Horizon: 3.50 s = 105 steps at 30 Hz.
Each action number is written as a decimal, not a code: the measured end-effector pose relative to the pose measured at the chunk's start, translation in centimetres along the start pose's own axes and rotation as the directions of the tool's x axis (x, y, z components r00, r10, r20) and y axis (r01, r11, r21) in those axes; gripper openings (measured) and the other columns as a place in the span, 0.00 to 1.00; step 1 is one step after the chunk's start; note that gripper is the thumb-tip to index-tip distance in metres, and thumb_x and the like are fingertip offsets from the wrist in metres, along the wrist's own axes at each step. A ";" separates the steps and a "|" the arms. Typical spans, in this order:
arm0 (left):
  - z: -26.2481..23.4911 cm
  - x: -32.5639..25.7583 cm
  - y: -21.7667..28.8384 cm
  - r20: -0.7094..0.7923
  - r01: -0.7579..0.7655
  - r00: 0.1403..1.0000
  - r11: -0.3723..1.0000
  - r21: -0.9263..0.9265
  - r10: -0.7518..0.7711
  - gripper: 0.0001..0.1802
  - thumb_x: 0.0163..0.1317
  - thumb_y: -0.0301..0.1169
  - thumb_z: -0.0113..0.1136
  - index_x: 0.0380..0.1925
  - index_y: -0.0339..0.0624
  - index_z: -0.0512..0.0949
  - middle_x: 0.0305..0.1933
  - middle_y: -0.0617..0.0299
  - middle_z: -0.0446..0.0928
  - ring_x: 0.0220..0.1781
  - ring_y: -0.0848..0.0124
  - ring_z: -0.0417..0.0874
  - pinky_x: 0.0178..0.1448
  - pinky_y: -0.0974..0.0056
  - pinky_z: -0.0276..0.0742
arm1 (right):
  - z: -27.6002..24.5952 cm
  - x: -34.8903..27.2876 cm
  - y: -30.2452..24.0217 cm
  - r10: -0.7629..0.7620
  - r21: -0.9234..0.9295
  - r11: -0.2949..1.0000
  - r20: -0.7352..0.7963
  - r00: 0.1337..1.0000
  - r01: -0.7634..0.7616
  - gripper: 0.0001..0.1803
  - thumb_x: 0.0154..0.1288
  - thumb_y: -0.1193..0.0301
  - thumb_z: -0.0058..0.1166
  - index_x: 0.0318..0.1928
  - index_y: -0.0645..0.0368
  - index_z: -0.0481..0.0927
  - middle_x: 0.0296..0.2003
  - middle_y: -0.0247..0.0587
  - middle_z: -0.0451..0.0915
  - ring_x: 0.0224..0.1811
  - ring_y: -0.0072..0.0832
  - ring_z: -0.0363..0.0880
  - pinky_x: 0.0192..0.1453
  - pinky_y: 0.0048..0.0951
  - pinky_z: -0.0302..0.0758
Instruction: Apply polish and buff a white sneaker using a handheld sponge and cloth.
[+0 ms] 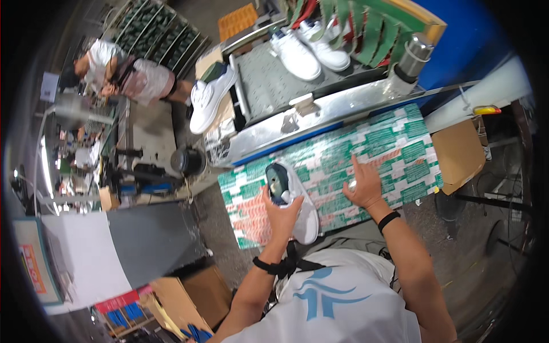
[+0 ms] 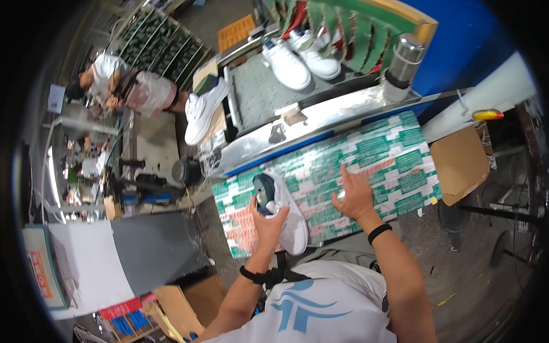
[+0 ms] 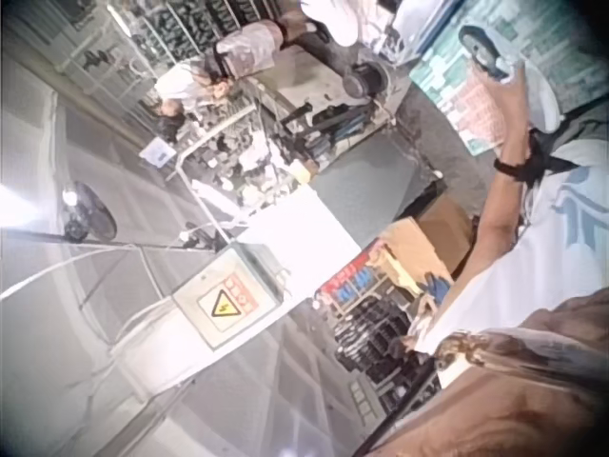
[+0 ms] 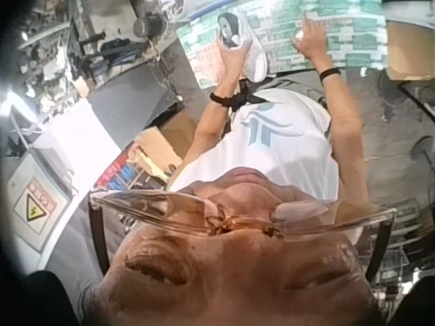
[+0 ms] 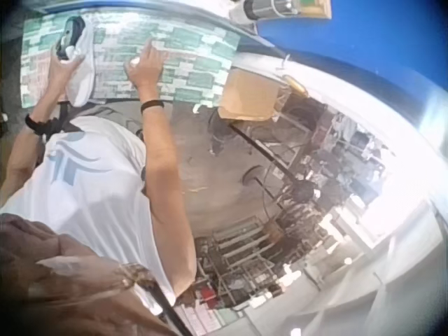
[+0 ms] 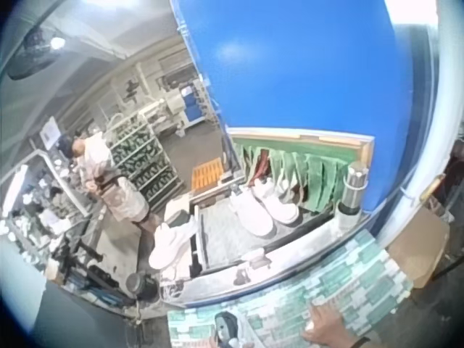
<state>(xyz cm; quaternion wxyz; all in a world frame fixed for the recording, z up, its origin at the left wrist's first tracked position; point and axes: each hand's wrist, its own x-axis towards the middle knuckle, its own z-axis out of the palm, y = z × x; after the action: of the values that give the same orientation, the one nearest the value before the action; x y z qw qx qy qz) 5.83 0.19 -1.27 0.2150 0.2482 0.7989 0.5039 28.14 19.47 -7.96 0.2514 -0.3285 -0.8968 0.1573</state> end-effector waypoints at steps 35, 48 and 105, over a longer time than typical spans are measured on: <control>0.2 35.3 12.3 0.167 -0.636 0.643 0.401 0.659 0.747 0.64 0.56 0.24 0.83 0.90 0.39 0.53 0.89 0.29 0.56 0.89 0.33 0.59 0.90 0.40 0.57 | -1.5 -0.7 0.3 0.050 -0.067 0.996 -0.041 0.998 -0.053 0.51 0.60 0.58 0.72 0.80 0.71 0.71 0.44 0.48 0.84 0.43 0.45 0.83 0.51 0.49 0.82; 23.0 60.6 4.9 0.288 -0.044 0.957 0.998 0.042 0.030 0.48 0.64 0.58 0.81 0.72 0.31 0.81 0.64 0.48 0.87 0.61 0.57 0.89 0.64 0.47 0.86 | 0.8 -0.8 0.1 0.055 0.005 0.998 0.050 0.997 -0.055 0.51 0.75 0.50 0.63 0.87 0.66 0.62 0.46 0.42 0.83 0.49 0.40 0.82 0.59 0.45 0.79; -7.0 7.6 3.4 0.603 -0.195 0.789 0.979 0.058 0.121 0.47 0.63 0.37 0.86 0.83 0.59 0.74 0.83 0.51 0.77 0.79 0.57 0.80 0.78 0.52 0.79 | -4.0 0.8 -21.5 -0.208 0.407 0.913 0.399 0.893 0.031 0.44 0.61 0.60 0.71 0.71 0.78 0.76 0.46 0.59 0.85 0.48 0.56 0.87 0.52 0.55 0.81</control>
<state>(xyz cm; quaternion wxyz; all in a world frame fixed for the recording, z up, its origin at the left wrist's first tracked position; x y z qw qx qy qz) -3.70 1.25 3.89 0.3972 0.4720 0.6952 0.3690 18.87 4.65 5.26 0.1151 -0.1716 -0.8993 0.3853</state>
